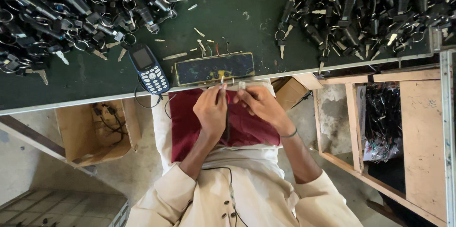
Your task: The person sits at a workbench covered with piles of black cable connectors and assembles power plugs. They pick a connector, twist the stripped wire ends together, insert the wires into the plug body, and place the finished cable aside, repeating the process.
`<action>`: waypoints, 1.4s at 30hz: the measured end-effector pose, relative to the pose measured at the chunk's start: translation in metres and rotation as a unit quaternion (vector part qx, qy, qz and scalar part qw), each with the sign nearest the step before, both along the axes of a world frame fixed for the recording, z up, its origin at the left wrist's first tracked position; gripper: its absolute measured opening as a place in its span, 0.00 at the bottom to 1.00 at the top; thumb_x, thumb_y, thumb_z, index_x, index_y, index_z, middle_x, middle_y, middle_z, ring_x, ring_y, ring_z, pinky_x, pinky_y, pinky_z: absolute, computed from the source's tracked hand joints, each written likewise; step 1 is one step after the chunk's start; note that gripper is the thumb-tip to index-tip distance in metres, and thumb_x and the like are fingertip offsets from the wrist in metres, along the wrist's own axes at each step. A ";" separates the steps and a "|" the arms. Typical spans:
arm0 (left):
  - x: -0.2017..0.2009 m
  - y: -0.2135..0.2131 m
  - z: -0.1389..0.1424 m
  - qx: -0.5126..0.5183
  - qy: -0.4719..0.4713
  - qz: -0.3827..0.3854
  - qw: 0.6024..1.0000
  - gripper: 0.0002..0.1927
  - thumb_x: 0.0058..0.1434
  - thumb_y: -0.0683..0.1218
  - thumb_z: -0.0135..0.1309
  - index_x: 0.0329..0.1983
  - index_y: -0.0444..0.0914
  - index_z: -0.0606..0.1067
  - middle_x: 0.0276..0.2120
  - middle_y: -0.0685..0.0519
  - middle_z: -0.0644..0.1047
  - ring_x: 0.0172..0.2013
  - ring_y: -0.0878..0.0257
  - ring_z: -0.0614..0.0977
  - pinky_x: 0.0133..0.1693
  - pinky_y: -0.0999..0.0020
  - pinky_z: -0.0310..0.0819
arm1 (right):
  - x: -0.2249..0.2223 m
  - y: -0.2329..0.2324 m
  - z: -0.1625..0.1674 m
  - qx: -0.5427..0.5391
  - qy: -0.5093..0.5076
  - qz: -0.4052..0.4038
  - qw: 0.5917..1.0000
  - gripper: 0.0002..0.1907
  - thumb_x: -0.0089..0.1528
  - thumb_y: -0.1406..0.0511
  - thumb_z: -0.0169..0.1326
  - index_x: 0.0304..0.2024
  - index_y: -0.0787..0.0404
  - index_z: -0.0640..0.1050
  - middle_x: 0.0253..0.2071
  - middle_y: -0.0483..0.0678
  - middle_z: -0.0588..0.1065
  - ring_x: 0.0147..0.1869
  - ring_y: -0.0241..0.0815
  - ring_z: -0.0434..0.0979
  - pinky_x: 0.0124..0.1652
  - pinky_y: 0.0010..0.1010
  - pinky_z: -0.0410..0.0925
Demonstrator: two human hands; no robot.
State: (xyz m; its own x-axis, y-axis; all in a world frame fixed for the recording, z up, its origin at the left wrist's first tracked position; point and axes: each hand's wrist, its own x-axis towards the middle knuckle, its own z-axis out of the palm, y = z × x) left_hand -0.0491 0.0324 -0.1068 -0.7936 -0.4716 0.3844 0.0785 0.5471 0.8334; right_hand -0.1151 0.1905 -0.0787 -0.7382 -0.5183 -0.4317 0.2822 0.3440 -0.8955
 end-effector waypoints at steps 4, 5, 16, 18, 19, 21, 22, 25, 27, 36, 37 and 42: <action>0.004 0.000 0.009 0.181 -0.108 0.031 0.977 0.07 0.64 0.40 0.65 0.39 0.30 0.81 0.19 0.47 0.70 0.22 0.66 0.67 0.26 0.69 0.65 | -0.012 -0.002 -0.003 -0.019 -0.007 0.075 0.997 0.19 0.70 0.55 0.46 0.37 0.62 0.80 0.31 0.38 0.76 0.32 0.27 0.69 0.25 0.20 0.63; 0.003 -0.001 0.011 0.205 -0.098 0.022 0.974 0.07 0.65 0.41 0.64 0.38 0.30 0.81 0.20 0.50 0.72 0.23 0.69 0.68 0.26 0.71 0.65 | -0.013 -0.004 -0.005 -0.020 -0.024 0.083 0.996 0.19 0.70 0.55 0.47 0.37 0.62 0.80 0.31 0.39 0.76 0.32 0.27 0.69 0.25 0.20 0.63; 0.002 -0.010 0.015 0.215 -0.082 0.033 0.973 0.07 0.66 0.42 0.61 0.39 0.30 0.80 0.23 0.53 0.76 0.24 0.72 0.73 0.27 0.76 0.67 | 0.002 -0.029 -0.024 -0.060 -0.038 -0.068 0.995 0.19 0.70 0.55 0.52 0.37 0.63 0.81 0.27 0.38 0.72 0.26 0.26 0.64 0.24 0.20 0.59; 0.004 -0.013 0.015 0.179 -0.042 0.045 0.982 0.08 0.68 0.42 0.60 0.41 0.31 0.79 0.27 0.53 0.78 0.27 0.72 0.76 0.31 0.76 0.70 | 0.010 -0.035 -0.017 -0.030 0.020 -0.089 0.995 0.18 0.69 0.55 0.55 0.37 0.64 0.79 0.27 0.36 0.71 0.27 0.24 0.66 0.26 0.20 0.62; 0.004 -0.015 0.015 0.161 -0.022 0.052 0.985 0.08 0.69 0.43 0.59 0.42 0.31 0.78 0.29 0.53 0.79 0.28 0.72 0.77 0.33 0.76 0.71 | 0.010 -0.037 -0.013 -0.033 0.010 -0.089 0.995 0.17 0.68 0.56 0.56 0.38 0.64 0.81 0.27 0.36 0.72 0.27 0.24 0.65 0.26 0.20 0.61; 0.004 -0.020 0.014 0.223 -0.052 0.044 0.972 0.08 0.69 0.43 0.59 0.42 0.31 0.78 0.27 0.54 0.78 0.28 0.73 0.76 0.32 0.77 0.71 | 0.011 -0.040 -0.004 -0.038 -0.013 -0.091 0.995 0.16 0.66 0.57 0.58 0.40 0.64 0.84 0.27 0.35 0.75 0.26 0.23 0.63 0.25 0.19 0.58; 0.005 -0.022 0.014 0.254 -0.066 0.039 0.964 0.08 0.69 0.43 0.59 0.41 0.32 0.79 0.26 0.54 0.78 0.27 0.73 0.75 0.31 0.77 0.70 | 0.011 -0.042 -0.001 -0.057 -0.039 -0.110 0.992 0.15 0.65 0.58 0.58 0.41 0.64 0.84 0.26 0.35 0.74 0.25 0.23 0.61 0.24 0.20 0.55; 0.011 -0.032 0.012 0.388 -0.099 -0.013 0.916 0.08 0.68 0.44 0.58 0.41 0.32 0.80 0.27 0.56 0.78 0.26 0.74 0.73 0.27 0.77 0.66 | 0.010 -0.048 0.003 -0.107 -0.093 -0.147 0.979 0.13 0.64 0.60 0.60 0.42 0.64 0.84 0.25 0.34 0.72 0.24 0.23 0.57 0.23 0.21 0.49; 0.015 -0.041 0.012 0.358 -0.157 -0.035 0.920 0.09 0.67 0.44 0.59 0.38 0.32 0.80 0.22 0.55 0.77 0.22 0.72 0.74 0.24 0.75 0.67 | 0.010 -0.050 0.001 -0.130 -0.101 -0.156 0.974 0.12 0.65 0.60 0.59 0.42 0.62 0.84 0.24 0.33 0.71 0.23 0.22 0.57 0.23 0.21 0.49; 0.013 -0.049 0.016 0.341 -0.205 -0.083 0.914 0.09 0.66 0.44 0.59 0.35 0.31 0.81 0.19 0.53 0.79 0.19 0.72 0.78 0.21 0.74 0.72 | 0.009 -0.049 -0.015 -0.157 -0.089 -0.160 0.970 0.09 0.64 0.62 0.61 0.38 0.62 0.83 0.24 0.36 0.73 0.22 0.24 0.61 0.22 0.21 0.53; 0.012 -0.048 0.017 0.336 -0.198 -0.083 0.917 0.10 0.66 0.44 0.59 0.34 0.31 0.81 0.19 0.53 0.79 0.18 0.72 0.78 0.21 0.74 0.72 | 0.008 -0.049 -0.015 -0.154 -0.091 -0.160 0.971 0.09 0.64 0.62 0.61 0.37 0.62 0.83 0.25 0.37 0.73 0.22 0.24 0.61 0.22 0.22 0.53; 0.010 -0.044 0.022 0.324 -0.189 -0.062 0.925 0.08 0.65 0.43 0.59 0.35 0.32 0.82 0.18 0.56 0.77 0.19 0.74 0.75 0.20 0.74 0.69 | 0.007 -0.048 -0.018 -0.114 -0.080 -0.149 0.979 0.09 0.64 0.61 0.60 0.38 0.61 0.85 0.26 0.37 0.76 0.23 0.24 0.62 0.23 0.21 0.54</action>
